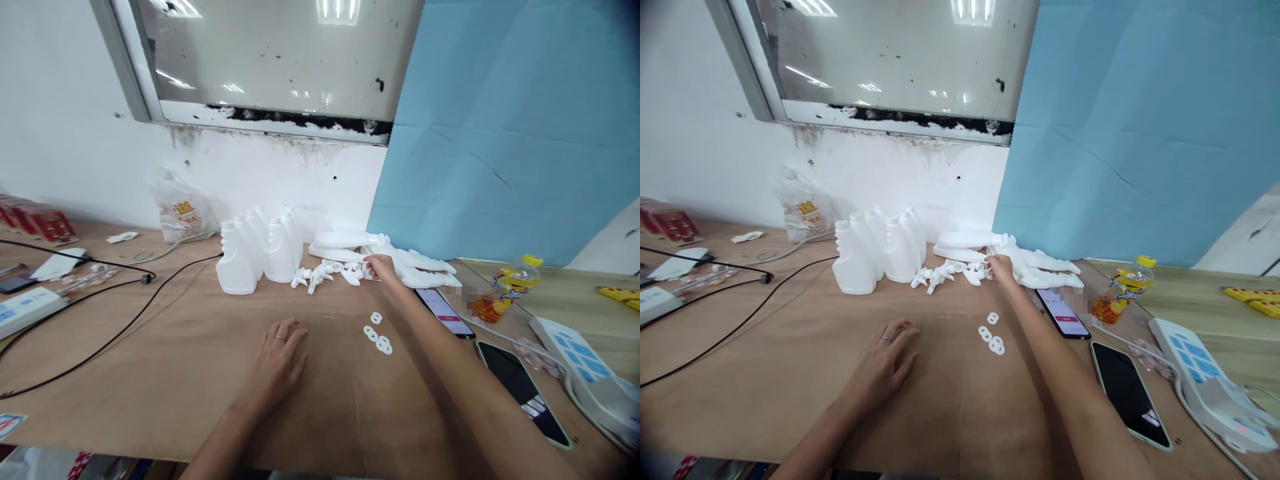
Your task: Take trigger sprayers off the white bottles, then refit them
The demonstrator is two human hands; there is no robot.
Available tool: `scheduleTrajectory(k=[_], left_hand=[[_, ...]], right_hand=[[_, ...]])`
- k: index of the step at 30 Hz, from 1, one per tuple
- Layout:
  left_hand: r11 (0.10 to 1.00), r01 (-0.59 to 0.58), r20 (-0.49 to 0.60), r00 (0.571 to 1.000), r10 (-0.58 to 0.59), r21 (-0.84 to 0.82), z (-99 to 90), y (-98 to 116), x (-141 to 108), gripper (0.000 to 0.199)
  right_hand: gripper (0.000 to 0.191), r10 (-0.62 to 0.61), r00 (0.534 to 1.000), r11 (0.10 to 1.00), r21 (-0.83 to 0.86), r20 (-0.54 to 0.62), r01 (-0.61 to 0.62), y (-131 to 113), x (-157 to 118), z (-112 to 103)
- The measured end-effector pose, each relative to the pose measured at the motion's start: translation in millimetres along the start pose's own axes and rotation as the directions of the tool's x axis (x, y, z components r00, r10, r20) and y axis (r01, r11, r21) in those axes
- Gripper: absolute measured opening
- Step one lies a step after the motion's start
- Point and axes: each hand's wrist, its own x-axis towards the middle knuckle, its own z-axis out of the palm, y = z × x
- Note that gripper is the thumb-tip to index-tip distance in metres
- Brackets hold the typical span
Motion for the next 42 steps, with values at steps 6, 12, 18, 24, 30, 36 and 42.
scheduleTrajectory(k=[6,12,18,24,30,36,42], left_hand=[[1.000,-0.002,0.031,1.000,0.002,0.007,-0.8,1,-1,0.032],[1.000,0.004,0.047,0.999,-0.003,-0.028,-2.0,3,-1,0.032],[0.991,0.005,0.028,1.000,-0.002,-0.132,-1.1,10,-1,0.061],[0.989,0.069,0.016,0.998,-0.068,-0.127,2.8,5,-1,0.049],[0.978,0.089,0.094,0.993,-0.072,-0.190,-0.2,8,2,0.010],[0.976,0.062,0.165,0.986,-0.028,-0.207,1.6,10,1,0.008],[0.990,0.062,0.184,0.982,-0.038,-0.128,0.1,13,-5,0.011]], right_hand=[[0.022,-0.205,0.979,0.864,-0.471,-0.006,0.178,21,-25,10],[0.022,-0.299,0.937,0.719,-0.604,0.178,0.344,23,-75,10],[0.024,-0.490,0.591,0.576,-0.271,0.641,0.771,30,-169,23],[0.030,-0.531,0.415,0.547,-0.075,0.739,0.834,26,-200,33],[0.033,-0.452,0.599,0.708,-0.142,0.661,0.692,20,-180,9],[0.030,-0.383,0.792,0.581,-0.543,0.476,0.607,19,-123,-54],[0.021,-0.199,0.753,0.696,-0.450,0.626,0.559,37,-101,-77]])
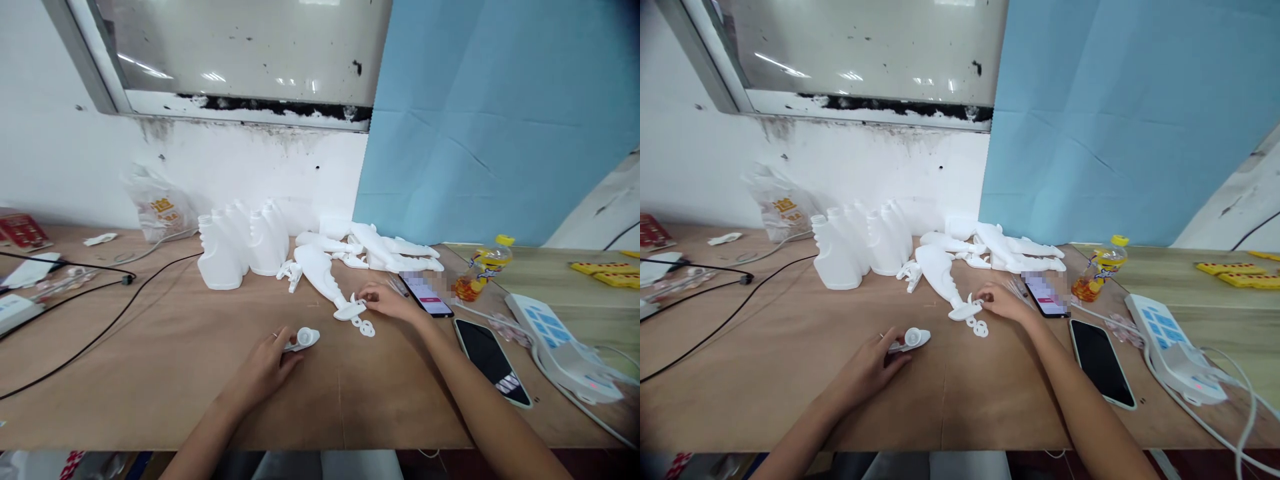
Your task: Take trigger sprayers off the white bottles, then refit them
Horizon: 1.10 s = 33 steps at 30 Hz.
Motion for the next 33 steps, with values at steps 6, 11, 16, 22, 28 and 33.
scheduleTrajectory(k=[6,11,16,22,28,33], left_hand=[[0.993,0.054,0.040,0.998,-0.050,-0.106,-5.3,6,0,0.020],[0.991,0.060,0.078,0.996,-0.051,-0.121,-7.2,9,1,0.025],[0.988,0.020,0.105,0.994,-0.004,-0.154,-9.9,13,1,0.023],[0.982,0.035,0.126,0.992,-0.012,-0.185,-8.9,12,2,0.029],[0.989,0.010,0.091,0.996,0.004,-0.147,-3.8,7,2,0.030],[0.998,-0.044,0.108,0.993,0.049,-0.044,-3.3,6,3,0.028]], right_hand=[[0.012,0.056,0.954,0.998,-0.014,-0.295,-0.063,-22,3,10],[0.014,-0.250,0.901,0.946,0.111,-0.356,0.306,-87,-3,53],[0.012,-0.520,0.843,0.832,0.143,-0.139,0.537,-123,-13,89],[0.011,-0.617,0.777,0.772,0.093,-0.122,0.628,-119,-16,87],[0.013,-0.592,0.803,0.806,-0.029,-0.074,0.592,-118,-18,87],[0.015,-0.599,0.800,0.789,-0.199,-0.034,0.582,-114,-16,91]])
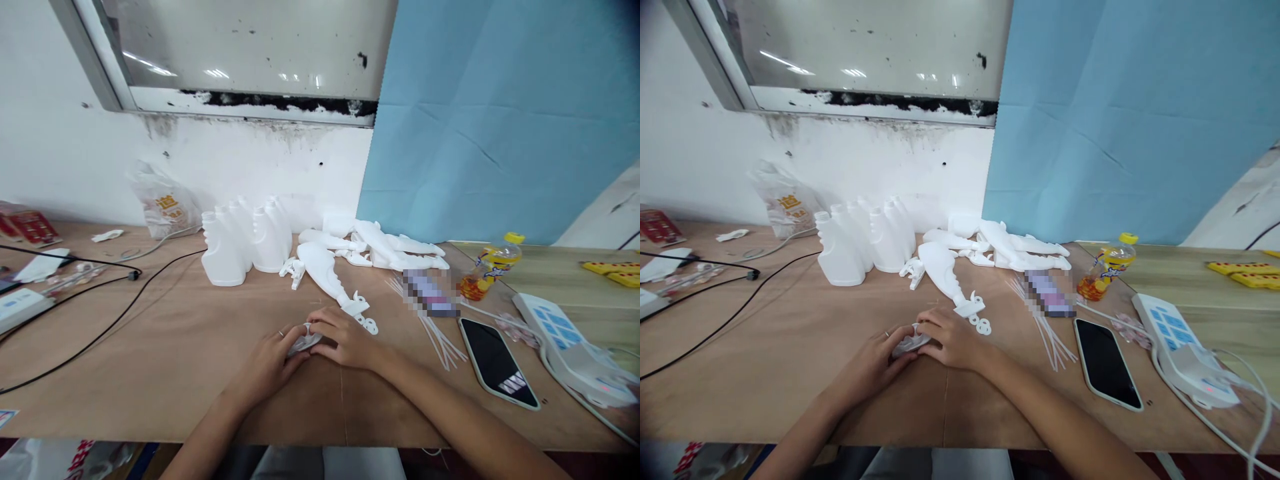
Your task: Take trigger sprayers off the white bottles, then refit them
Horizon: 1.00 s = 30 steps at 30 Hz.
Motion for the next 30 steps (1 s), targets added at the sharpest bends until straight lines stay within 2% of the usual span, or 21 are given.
scheduleTrajectory(k=[3,7,13,16,18,20,21,22,23,24,26,27,28,30], left_hand=[[0.999,-0.032,-0.008,0.999,0.032,0.028,1.4,-3,1,0.030],[0.998,-0.055,-0.023,0.998,0.056,0.029,3.2,-5,3,0.028],[1.000,-0.014,-0.039,0.999,0.014,0.010,2.9,-2,3,0.020],[1.000,0.023,-0.029,0.999,-0.023,0.003,2.7,-1,2,0.019],[0.998,0.060,-0.026,0.998,-0.059,0.010,2.0,-1,1,0.024],[0.997,0.076,-0.034,0.997,-0.075,0.013,1.1,0,0,0.031],[0.997,0.072,-0.036,0.997,-0.071,0.013,0.6,0,-1,0.033],[0.998,0.065,-0.035,0.997,-0.065,0.014,0.2,1,-1,0.035],[0.998,0.062,-0.035,0.998,-0.061,0.016,0.0,1,-1,0.035],[0.998,0.060,-0.036,0.998,-0.059,0.018,-0.1,2,-1,0.036],[0.998,0.058,-0.037,0.998,-0.057,0.013,0.4,2,0,0.036],[0.998,0.059,-0.040,0.997,-0.059,0.008,0.9,1,0,0.036],[0.998,0.059,-0.041,0.997,-0.059,0.004,1.4,1,1,0.036],[0.999,0.054,-0.042,0.998,-0.054,0.003,2.1,1,1,0.036]], right_hand=[[0.011,-0.042,0.999,0.999,-0.020,-0.011,0.041,2,-1,3],[0.008,-0.029,0.998,0.999,0.015,-0.048,0.029,2,-1,4],[0.011,-0.038,0.999,0.998,-0.060,-0.030,0.036,-2,3,2],[0.013,-0.019,1.000,1.000,0.009,-0.013,0.019,1,4,-3],[0.019,0.059,0.998,0.997,0.055,-0.029,-0.057,10,1,-13],[0.026,0.243,0.967,0.970,-0.004,-0.071,-0.244,27,-4,-29],[0.026,0.378,0.920,0.918,-0.086,-0.099,-0.387,37,-8,-40],[0.025,0.518,0.849,0.826,-0.196,-0.110,-0.529,47,-13,-51],[0.025,0.662,0.741,0.680,-0.327,-0.112,-0.657,58,-19,-62],[0.025,0.796,0.593,0.489,-0.444,-0.125,-0.750,68,-26,-73],[0.025,0.891,0.420,0.288,-0.503,-0.171,-0.815,85,-42,-91],[0.025,0.917,0.353,0.216,-0.513,-0.186,-0.831,92,-49,-97],[0.025,0.931,0.310,0.175,-0.511,-0.192,-0.842,97,-56,-102],[0.028,0.948,0.253,0.124,-0.511,-0.192,-0.851,104,-66,-106]])
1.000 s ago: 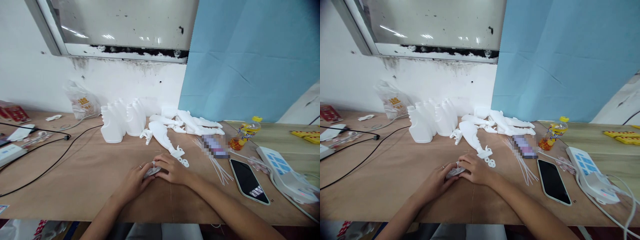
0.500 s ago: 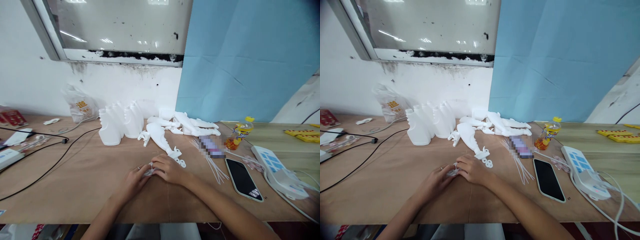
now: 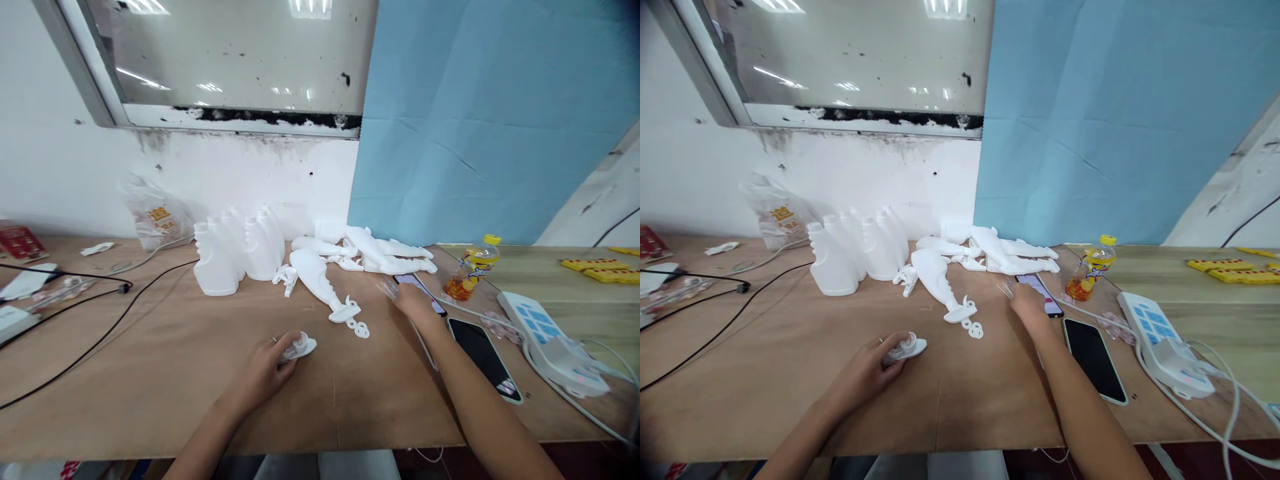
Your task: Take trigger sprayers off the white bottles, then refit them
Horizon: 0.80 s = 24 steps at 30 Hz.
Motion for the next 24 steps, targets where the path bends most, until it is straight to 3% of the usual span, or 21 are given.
scheduleTrajectory(k=[7,10,11,12,14,16,18,19,21,24], left_hand=[[1.000,-0.010,0.018,1.000,0.010,-0.002,-0.2,0,-1,0.035],[1.000,0.021,0.018,1.000,-0.021,-0.005,0.5,0,-2,0.043],[0.999,0.031,0.019,0.999,-0.031,-0.010,0.7,0,-2,0.046],[0.999,0.036,0.021,0.999,-0.036,-0.017,0.7,0,-2,0.048],[0.999,0.041,0.034,0.999,-0.040,-0.032,0.4,1,-2,0.046],[0.998,0.053,0.050,0.997,-0.051,-0.034,-0.3,3,-2,0.042],[0.998,0.068,0.058,0.996,-0.066,-0.019,-0.8,4,-2,0.041],[0.997,0.072,0.061,0.996,-0.071,-0.014,-0.9,5,-2,0.042],[0.997,0.074,0.059,0.996,-0.073,-0.017,-0.6,4,-2,0.041],[0.997,0.065,0.055,0.997,-0.062,-0.051,0.8,3,-2,0.040]], right_hand=[[0.028,-0.044,0.999,0.997,0.069,0.000,0.044,-3,4,6],[0.034,-0.142,0.985,0.944,0.285,-0.100,0.165,-8,3,-2],[0.038,-0.188,0.969,0.864,0.443,-0.158,0.240,-10,2,-6],[0.041,-0.228,0.949,0.721,0.618,-0.216,0.313,-13,0,-10],[0.041,-0.278,0.912,0.287,0.880,-0.301,0.378,-20,-6,-17],[0.039,-0.307,0.897,-0.076,0.948,-0.318,0.310,-31,-14,-21],[0.037,-0.327,0.897,-0.255,0.942,-0.297,0.219,-46,-24,-20],[0.034,-0.341,0.899,-0.277,0.943,-0.276,0.184,-55,-30,-18],[0.022,-0.393,0.890,-0.234,0.961,-0.233,0.148,-75,-45,-10],[0.028,-0.545,0.810,-0.103,0.976,-0.219,0.194,-105,-71,3]])
